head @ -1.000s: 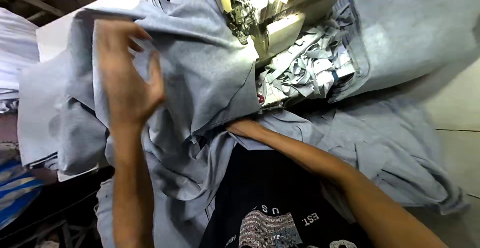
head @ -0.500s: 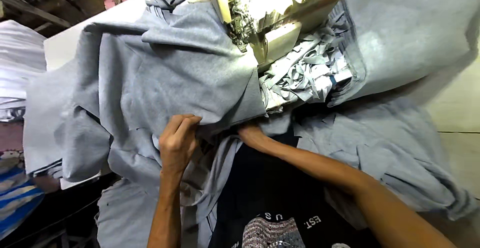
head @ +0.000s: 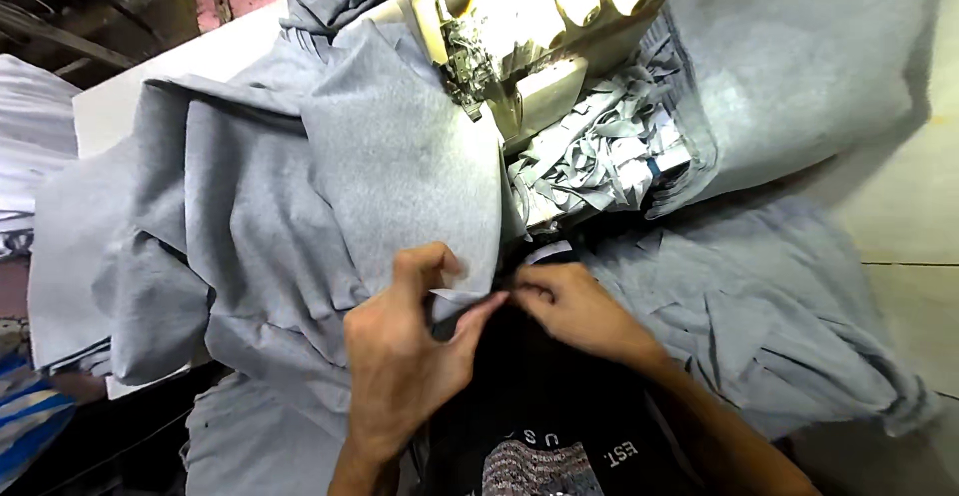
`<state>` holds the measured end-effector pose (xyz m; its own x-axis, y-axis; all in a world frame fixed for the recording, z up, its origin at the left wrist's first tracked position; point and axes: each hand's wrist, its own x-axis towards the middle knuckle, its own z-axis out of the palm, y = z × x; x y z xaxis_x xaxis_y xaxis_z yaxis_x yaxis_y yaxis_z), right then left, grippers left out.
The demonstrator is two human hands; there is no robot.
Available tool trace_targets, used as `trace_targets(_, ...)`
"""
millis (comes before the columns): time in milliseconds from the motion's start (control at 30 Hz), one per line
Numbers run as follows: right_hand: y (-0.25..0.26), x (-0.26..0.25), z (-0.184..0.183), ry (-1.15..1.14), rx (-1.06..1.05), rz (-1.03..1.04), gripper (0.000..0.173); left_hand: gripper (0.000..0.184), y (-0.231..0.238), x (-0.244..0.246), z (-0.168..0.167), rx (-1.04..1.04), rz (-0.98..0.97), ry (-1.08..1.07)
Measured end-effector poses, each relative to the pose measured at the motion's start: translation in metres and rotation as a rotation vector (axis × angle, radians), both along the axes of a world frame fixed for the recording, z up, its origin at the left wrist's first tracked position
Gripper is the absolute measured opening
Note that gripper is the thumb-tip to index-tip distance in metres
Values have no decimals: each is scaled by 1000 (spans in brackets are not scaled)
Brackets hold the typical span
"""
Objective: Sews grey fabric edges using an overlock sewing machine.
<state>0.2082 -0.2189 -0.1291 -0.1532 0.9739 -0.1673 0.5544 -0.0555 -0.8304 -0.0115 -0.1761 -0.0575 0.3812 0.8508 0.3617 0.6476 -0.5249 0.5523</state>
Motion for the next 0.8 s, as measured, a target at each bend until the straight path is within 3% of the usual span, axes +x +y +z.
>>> trace_targets(67, 11, 9, 2, -41, 326, -252, 18, 38, 0, 9, -14, 152, 38, 170)
trace_targets(133, 33, 10, -3, -137, 469, -354, 28, 36, 6, 16, -28, 302, 75, 218)
trace_targets(233, 58, 1, -12, -130, 535, -360, 35, 23, 15, 24, -43, 486, 35, 143)
trace_targets(333, 61, -6, -12, 104, 446, -363, 22, 20, 17, 35, -49, 610, -27, 74)
trace_targets(433, 49, -4, -12, 396, 318, -366, 12, 24, 11, 43, -56, 588, -29, 84)
trace_targets(533, 33, -7, -21, 543, 251, -375, 15, 30, -1, 46, -74, 504, -10, 112)
trace_targets(800, 1, -28, -50, 502, 210, -480, 15, 24, -32, 43, -109, 307, 71, 166)
